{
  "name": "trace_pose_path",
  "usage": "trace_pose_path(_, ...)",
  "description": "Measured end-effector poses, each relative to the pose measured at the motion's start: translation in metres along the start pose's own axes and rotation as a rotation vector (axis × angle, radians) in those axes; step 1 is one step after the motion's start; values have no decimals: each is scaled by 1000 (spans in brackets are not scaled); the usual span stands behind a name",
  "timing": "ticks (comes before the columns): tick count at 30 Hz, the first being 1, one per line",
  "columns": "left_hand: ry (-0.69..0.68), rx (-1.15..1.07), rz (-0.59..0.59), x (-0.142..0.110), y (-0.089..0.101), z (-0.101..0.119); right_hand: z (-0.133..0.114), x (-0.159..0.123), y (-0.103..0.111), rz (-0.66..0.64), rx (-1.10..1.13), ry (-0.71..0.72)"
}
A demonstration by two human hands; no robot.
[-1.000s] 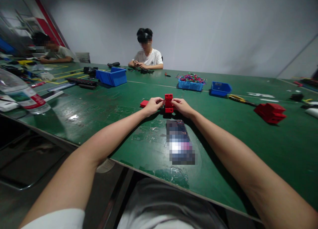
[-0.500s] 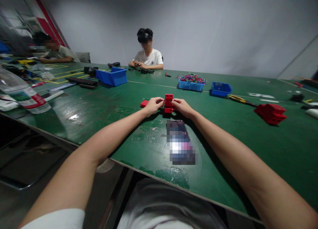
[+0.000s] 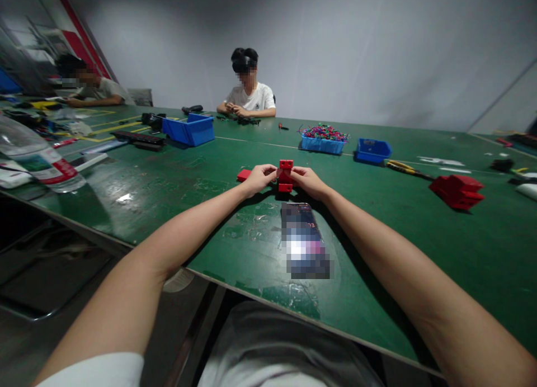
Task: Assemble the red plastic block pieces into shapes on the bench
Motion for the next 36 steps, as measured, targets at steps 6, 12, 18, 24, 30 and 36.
trace_pose_path(6,-13,11,14,1,0,1,-2,0,-1,3,-10,0)
trace_pose_path(12,-23,22,14,0,0,2,-4,-1,-1,1,-25,19)
trace_pose_path(18,17,-1,-23,0,-4,-1,-2,0,0,12,-13,8)
trace_pose_path(24,43,-1,-32,1,-3,-7,-3,-1,1,27,5,-21)
trace_pose_path(30,36,-62,63,3,3,-8,2,1,10,209,43,-32)
trace_pose_path(36,92,-44,64,4,4,-12,6,1,25,384,46,-43)
Point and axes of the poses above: each hand's wrist, its own x-axis towards the middle knuckle, its own y-axis out of the back of the hand, z = x × y, the point moved 7 cm from there along x, towards the middle knuckle, and after that the axes turned 13 degrees about -x, right-handed, at the moved point
